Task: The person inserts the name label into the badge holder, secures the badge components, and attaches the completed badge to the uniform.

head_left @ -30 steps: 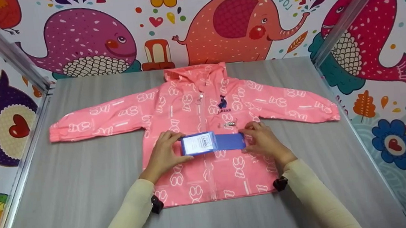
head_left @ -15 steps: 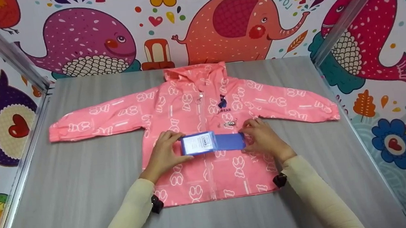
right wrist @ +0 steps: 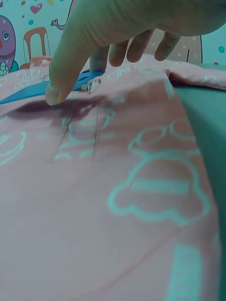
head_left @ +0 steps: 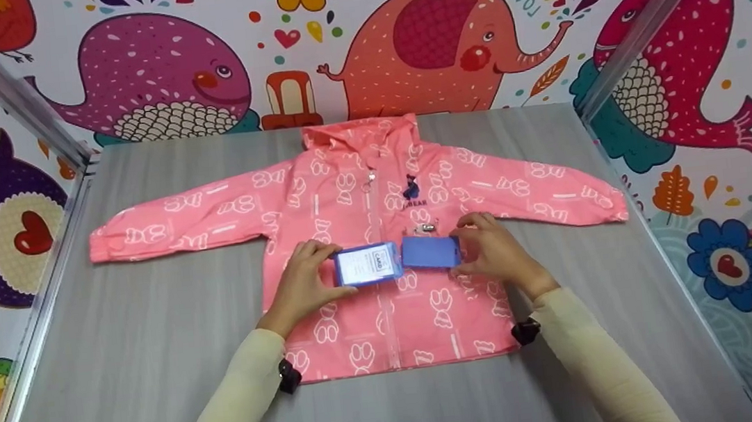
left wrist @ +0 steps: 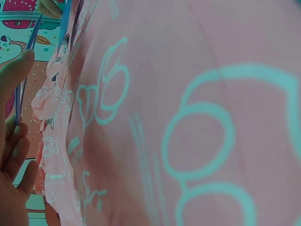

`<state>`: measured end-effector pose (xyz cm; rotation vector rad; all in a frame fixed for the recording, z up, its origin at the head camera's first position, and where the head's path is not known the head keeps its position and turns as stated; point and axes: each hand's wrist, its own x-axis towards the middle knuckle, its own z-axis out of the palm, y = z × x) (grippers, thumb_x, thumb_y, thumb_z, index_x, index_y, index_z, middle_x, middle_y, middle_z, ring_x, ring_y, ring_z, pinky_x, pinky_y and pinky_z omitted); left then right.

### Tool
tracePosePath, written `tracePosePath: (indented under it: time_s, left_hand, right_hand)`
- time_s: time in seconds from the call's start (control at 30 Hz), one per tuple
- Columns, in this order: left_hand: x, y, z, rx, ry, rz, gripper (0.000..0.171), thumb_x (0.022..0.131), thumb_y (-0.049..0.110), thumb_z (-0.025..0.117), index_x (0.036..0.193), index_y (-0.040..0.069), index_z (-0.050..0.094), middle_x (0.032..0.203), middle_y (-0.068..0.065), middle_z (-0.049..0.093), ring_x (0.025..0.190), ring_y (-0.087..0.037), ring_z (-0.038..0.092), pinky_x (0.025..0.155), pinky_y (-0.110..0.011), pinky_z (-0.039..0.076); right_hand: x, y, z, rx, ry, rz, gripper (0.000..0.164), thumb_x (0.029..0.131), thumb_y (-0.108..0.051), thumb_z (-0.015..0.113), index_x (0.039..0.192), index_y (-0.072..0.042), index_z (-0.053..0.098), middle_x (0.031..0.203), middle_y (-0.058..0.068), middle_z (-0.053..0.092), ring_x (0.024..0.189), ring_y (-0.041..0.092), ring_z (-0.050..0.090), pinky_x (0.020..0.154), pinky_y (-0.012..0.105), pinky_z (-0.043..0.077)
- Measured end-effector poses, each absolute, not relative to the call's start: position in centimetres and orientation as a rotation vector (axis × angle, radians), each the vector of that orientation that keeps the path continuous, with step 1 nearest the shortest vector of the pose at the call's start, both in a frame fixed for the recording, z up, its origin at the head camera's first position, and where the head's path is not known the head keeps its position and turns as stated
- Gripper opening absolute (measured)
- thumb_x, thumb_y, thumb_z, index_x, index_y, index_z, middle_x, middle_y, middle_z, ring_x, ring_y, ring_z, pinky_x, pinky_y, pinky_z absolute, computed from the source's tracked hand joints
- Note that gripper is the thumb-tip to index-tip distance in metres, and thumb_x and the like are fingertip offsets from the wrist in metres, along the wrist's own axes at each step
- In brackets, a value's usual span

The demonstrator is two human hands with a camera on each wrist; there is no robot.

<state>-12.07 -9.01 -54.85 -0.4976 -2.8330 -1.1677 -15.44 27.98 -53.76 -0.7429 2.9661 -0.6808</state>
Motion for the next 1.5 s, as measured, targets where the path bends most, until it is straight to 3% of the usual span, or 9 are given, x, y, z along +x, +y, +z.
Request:
tracePosePath:
  time_s: [0.47, 0.73, 1.5]
  left_hand:
    - [-12.0, -9.0, -54.7, -0.501, -2.833, -1.173, 0.075, 0.062, 0.038, 0.093, 0.127, 0.011, 0.065, 0.115, -0.005, 0.061, 0.107, -0.022, 0.05, 0.097, -0.042, 0.049]
    - [-12.1, -8.8, -54.7, -0.521, -2.817, -1.173, 0.073, 0.062, 0.036, 0.094, 0.125, 0.013, 0.066, 0.113, -0.005, 0.061, 0.107, -0.022, 0.049, 0.095, -0.041, 0.049]
    - [-12.1, -8.7, -54.8, -0.527, -2.808, -1.168, 0.073, 0.062, 0.037, 0.094, 0.125, 0.014, 0.065, 0.113, -0.004, 0.06, 0.106, -0.021, 0.05, 0.095, -0.042, 0.049]
  right_hand:
    - [-15.2, 27.5, -52.0, -0.69, 2.947, -0.778, 0.071, 0.065, -0.034, 0.092, 0.127, -0.01, 0.066, 0.126, 0.012, 0.063, 0.12, 0.031, 0.055, 0.106, 0.051, 0.044]
    - [-15.0, 26.7, -51.6, -0.849, 2.96, -0.794, 0.071, 0.064, -0.031, 0.093, 0.126, -0.008, 0.067, 0.122, 0.011, 0.066, 0.117, 0.031, 0.056, 0.104, 0.052, 0.043]
    - [-14.7, 26.3, -51.2, -0.836, 2.89, -0.729, 0.072, 0.065, -0.03, 0.092, 0.131, -0.017, 0.065, 0.125, 0.005, 0.063, 0.119, 0.026, 0.055, 0.105, 0.05, 0.044]
